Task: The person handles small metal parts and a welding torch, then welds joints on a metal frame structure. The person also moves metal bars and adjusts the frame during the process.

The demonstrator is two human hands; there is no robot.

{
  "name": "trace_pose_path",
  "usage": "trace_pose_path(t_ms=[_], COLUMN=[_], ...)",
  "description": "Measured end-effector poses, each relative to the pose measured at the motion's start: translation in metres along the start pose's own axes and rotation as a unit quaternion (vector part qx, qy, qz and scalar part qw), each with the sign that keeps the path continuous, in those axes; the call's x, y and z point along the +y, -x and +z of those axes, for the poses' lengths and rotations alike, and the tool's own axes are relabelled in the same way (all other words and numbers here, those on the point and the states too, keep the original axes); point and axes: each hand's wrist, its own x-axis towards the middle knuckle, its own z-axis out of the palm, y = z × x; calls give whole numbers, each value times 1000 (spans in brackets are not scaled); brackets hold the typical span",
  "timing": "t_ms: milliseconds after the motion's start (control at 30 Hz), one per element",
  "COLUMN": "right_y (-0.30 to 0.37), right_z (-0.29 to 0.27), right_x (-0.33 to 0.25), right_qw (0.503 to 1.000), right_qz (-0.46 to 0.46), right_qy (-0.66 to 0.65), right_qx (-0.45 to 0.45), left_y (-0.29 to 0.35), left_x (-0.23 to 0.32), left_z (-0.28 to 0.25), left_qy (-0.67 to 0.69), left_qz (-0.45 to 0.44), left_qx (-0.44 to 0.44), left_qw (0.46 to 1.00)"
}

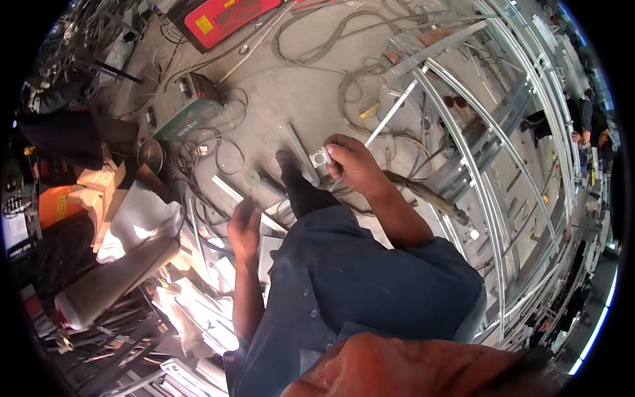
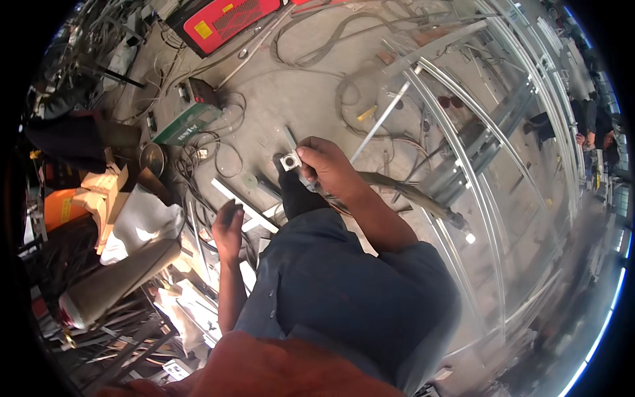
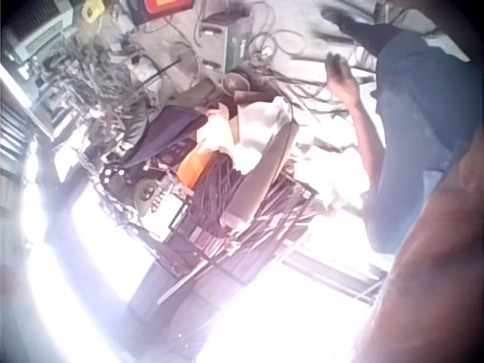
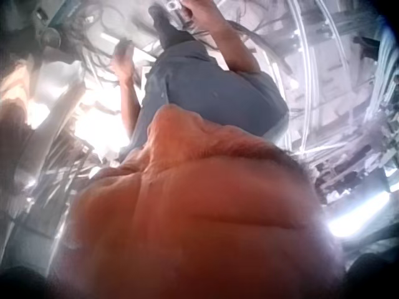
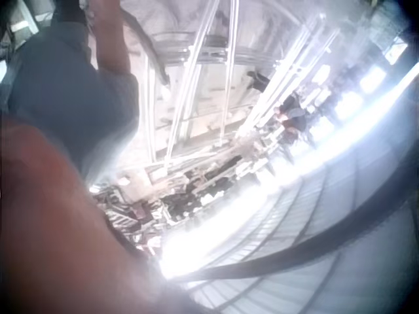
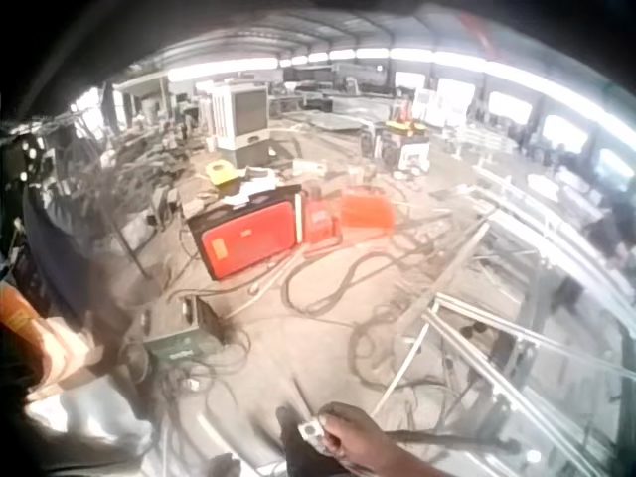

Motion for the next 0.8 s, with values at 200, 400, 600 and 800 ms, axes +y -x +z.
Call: trace_pose_path(t_ms=[200, 400, 600, 800], right_y=[-162, -238, -316, -433], right_z=[34, 41, -4, -72], right_x=[-67, -151, -199, -278], right_qw=[999, 998, 993, 975], right_qz=[22, -3, -31, -68], right_qy=[-3, 62, 68, 67], right_qx=[-24, 8, 89, 202], left_y=[-204, -321, -446, -622], left_x=[195, 265, 296, 335], left_z=[15, 42, 95, 178], left_qy=[-37, -102, -102, -82], left_qz=[237, 356, 397, 410], left_qx=[-56, -120, -197, -288], left_qw=[969, 921, 890, 861])
